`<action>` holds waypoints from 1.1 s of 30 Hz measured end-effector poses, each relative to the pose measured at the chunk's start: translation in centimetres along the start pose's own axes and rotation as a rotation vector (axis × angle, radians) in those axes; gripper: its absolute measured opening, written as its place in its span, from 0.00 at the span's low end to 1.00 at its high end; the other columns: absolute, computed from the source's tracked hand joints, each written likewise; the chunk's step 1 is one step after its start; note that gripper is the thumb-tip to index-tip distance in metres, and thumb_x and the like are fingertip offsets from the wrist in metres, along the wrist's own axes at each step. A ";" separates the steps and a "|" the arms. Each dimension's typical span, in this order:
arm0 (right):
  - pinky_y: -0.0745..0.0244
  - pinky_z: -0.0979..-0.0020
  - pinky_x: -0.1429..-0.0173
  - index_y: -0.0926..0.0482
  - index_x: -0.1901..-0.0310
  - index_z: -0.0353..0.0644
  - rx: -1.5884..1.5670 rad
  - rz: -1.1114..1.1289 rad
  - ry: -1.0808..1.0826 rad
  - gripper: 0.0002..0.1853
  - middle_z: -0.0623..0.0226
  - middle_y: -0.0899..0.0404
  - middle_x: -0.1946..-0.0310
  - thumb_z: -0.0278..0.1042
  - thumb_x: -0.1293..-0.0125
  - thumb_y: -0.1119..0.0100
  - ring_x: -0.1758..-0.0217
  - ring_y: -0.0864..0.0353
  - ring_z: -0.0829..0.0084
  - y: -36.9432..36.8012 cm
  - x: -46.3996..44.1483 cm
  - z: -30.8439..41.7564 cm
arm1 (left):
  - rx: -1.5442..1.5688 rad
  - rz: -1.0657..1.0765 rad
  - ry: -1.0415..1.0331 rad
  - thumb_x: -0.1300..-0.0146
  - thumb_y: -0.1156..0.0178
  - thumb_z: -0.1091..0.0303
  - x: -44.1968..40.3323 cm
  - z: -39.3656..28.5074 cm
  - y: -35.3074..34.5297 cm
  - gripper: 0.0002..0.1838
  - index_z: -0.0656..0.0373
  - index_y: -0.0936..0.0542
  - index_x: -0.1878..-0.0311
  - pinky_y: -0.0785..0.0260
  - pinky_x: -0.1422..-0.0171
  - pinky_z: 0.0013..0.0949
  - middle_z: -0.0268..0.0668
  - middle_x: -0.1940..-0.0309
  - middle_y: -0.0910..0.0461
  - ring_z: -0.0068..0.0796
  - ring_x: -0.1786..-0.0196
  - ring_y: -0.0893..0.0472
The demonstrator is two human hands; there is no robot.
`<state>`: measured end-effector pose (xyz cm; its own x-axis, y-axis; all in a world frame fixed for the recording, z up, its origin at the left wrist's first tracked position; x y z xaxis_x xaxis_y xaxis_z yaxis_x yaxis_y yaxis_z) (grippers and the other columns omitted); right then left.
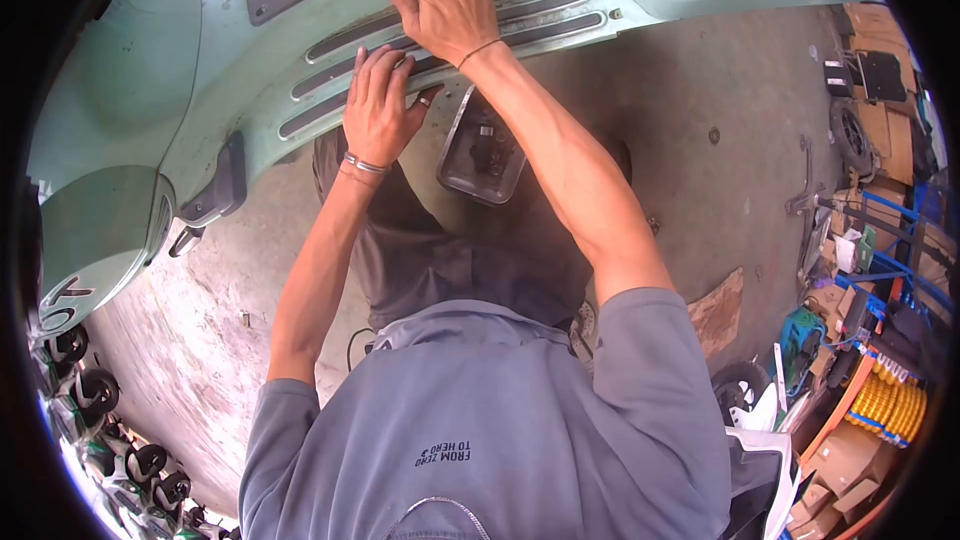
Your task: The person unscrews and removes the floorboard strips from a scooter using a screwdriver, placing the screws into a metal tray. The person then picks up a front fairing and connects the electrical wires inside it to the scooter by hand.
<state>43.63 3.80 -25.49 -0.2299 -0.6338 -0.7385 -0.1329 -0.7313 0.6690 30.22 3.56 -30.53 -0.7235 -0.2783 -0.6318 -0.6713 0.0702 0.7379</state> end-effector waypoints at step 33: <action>0.59 0.28 0.22 0.38 0.26 0.43 -0.281 0.037 0.076 0.38 0.40 0.40 0.29 0.62 0.25 0.48 0.22 0.48 0.34 -4.8 -2.4 16.3 | -0.183 -0.002 0.374 0.53 0.22 0.66 6.7 9.9 11.4 0.34 0.64 0.23 0.41 0.26 0.35 0.45 0.42 0.40 0.24 0.47 0.36 0.24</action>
<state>29.05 12.93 -25.60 -0.1557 -0.6706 -0.7253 0.1494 -0.7418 0.6538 16.07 11.97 -28.70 -0.5911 -0.6091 -0.5288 -0.6087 -0.0932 0.7879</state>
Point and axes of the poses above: each hand's wrist, its own x-axis away from the middle knuckle, its own y-axis out of the back of the hand, z = x × y, the point moved 9 cm from there along -x, towards the middle knuckle
